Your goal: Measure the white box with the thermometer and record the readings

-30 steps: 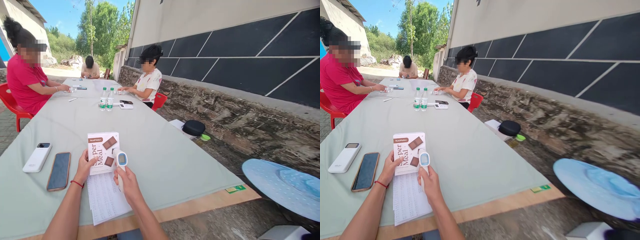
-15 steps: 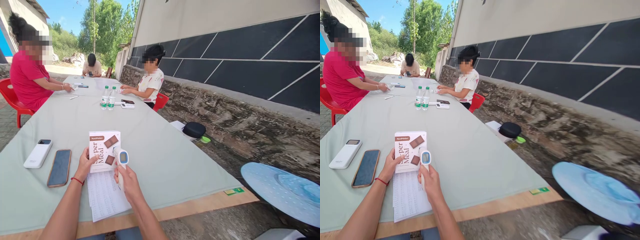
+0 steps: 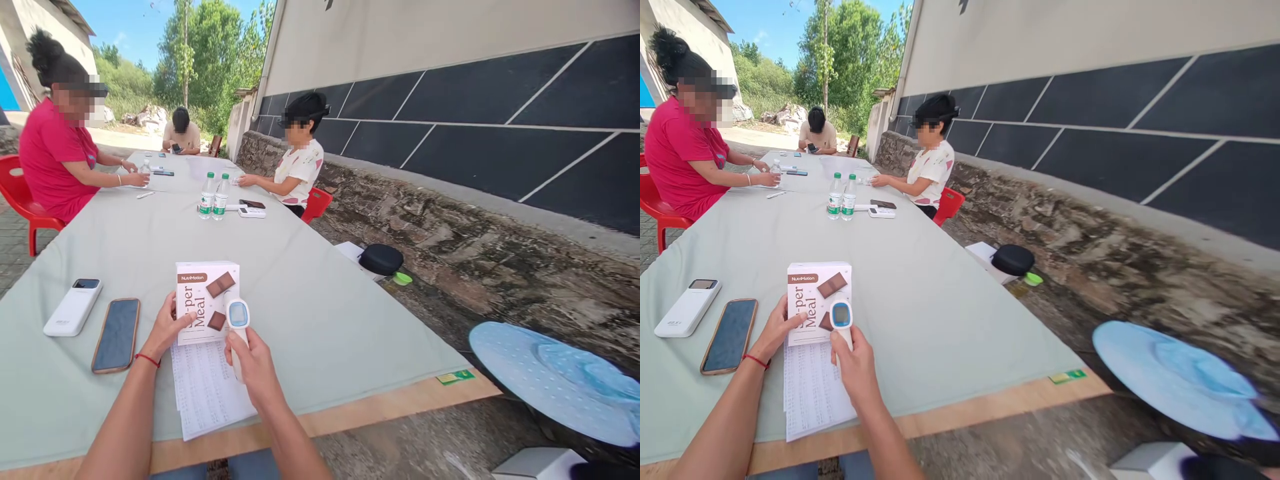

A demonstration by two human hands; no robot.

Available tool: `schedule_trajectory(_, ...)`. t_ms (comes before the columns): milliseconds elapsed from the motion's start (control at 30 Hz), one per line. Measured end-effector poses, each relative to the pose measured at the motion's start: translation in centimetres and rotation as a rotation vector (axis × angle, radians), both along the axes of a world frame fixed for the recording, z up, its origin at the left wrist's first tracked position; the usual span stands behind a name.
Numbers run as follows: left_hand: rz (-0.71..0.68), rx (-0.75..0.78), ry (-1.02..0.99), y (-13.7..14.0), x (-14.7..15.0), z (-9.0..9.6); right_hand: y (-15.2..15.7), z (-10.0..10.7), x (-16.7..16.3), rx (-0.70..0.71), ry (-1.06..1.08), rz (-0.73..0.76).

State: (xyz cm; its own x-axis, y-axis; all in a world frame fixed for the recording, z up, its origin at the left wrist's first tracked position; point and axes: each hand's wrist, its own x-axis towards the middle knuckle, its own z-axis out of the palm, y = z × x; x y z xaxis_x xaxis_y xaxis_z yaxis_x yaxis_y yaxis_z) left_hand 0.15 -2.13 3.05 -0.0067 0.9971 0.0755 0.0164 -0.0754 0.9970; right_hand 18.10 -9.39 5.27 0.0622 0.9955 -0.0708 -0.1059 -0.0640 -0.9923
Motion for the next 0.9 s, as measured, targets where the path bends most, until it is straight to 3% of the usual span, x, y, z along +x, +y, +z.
schedule_trajectory(300, 0.061, 0.014, 0.067, 0.0, -0.2, 0.3, -3.8, 6.3, 0.5, 0.173, 0.038, 0.088)
schedule_trajectory(500, 0.05, 0.046, 0.064, 0.2, -0.3, -0.5, -5.0, 7.0, 1.0, 0.208, 0.042, 0.091)
schedule_trajectory(633, 0.155, 0.116, -0.035, 0.8, -0.8, -1.3, -2.9, 4.3, 3.7, 0.152, -0.213, -0.056)
schedule_trajectory(767, 0.351, 0.244, -0.1, 1.1, -1.6, -1.2, 0.1, -0.9, 8.7, -0.043, -0.748, -0.248)
schedule_trajectory(833, 0.432, 0.28, -0.065, 1.0, -1.9, -0.9, 1.0, -3.6, 11.2, -0.15, -0.973, -0.232)
schedule_trajectory(900, 0.461, 0.278, -0.017, 0.9, -2.1, -0.6, 1.3, -5.9, 13.2, -0.163, -1.124, -0.21)
